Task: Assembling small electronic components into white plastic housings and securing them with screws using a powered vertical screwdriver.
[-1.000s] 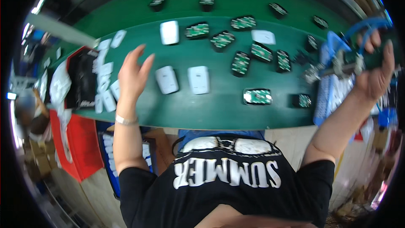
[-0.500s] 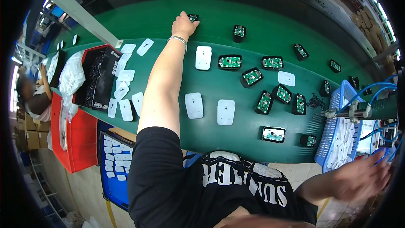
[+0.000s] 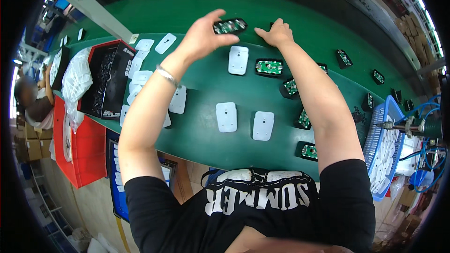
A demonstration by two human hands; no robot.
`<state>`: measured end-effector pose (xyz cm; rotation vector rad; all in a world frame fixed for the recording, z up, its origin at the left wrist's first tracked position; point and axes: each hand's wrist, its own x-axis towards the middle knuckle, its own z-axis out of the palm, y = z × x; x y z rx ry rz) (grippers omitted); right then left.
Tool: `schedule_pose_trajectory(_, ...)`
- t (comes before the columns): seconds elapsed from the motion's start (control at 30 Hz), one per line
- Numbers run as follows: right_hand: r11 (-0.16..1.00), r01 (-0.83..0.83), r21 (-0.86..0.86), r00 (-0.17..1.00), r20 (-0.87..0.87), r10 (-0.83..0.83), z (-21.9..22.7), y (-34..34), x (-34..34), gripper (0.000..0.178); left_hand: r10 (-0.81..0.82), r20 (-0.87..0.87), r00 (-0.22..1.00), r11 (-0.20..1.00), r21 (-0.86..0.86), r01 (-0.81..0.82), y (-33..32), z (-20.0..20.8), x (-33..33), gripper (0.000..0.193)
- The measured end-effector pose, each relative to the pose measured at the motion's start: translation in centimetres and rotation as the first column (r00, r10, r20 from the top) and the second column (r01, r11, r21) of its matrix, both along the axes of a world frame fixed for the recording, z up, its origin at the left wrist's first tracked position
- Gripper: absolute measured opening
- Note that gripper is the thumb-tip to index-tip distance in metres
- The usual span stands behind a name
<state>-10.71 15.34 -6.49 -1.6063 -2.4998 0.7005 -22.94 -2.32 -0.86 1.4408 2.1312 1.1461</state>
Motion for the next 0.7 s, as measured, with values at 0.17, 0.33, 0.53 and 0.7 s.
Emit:
schedule_pose_trajectory(0.17,0.991,-0.024,0.135,1.000,0.012,0.022,-1.6,2.9,0.7,0.054,-0.436,-0.072,0.897,0.900,-0.042,0.434,-2.4,0.2,4.7,0.053)
schedule_pose_trajectory(0.33,0.940,0.038,0.339,0.867,-0.480,0.137,4.1,-0.4,5.5,0.047,-0.617,-0.317,0.721,0.783,-0.147,0.605,0.2,-2.6,7.1,0.054)
schedule_pose_trajectory(0.53,0.865,-0.216,0.454,0.632,-0.610,0.478,8.0,-17.1,15.4,0.041,-0.747,-0.276,0.605,0.661,-0.415,0.625,2.5,-5.2,6.8,0.056)
schedule_pose_trajectory(0.7,0.895,-0.435,0.097,0.695,-0.596,0.403,7.7,-25.1,26.8,0.047,-0.764,-0.254,0.593,0.635,-0.456,0.623,3.4,-3.1,8.3,0.053)
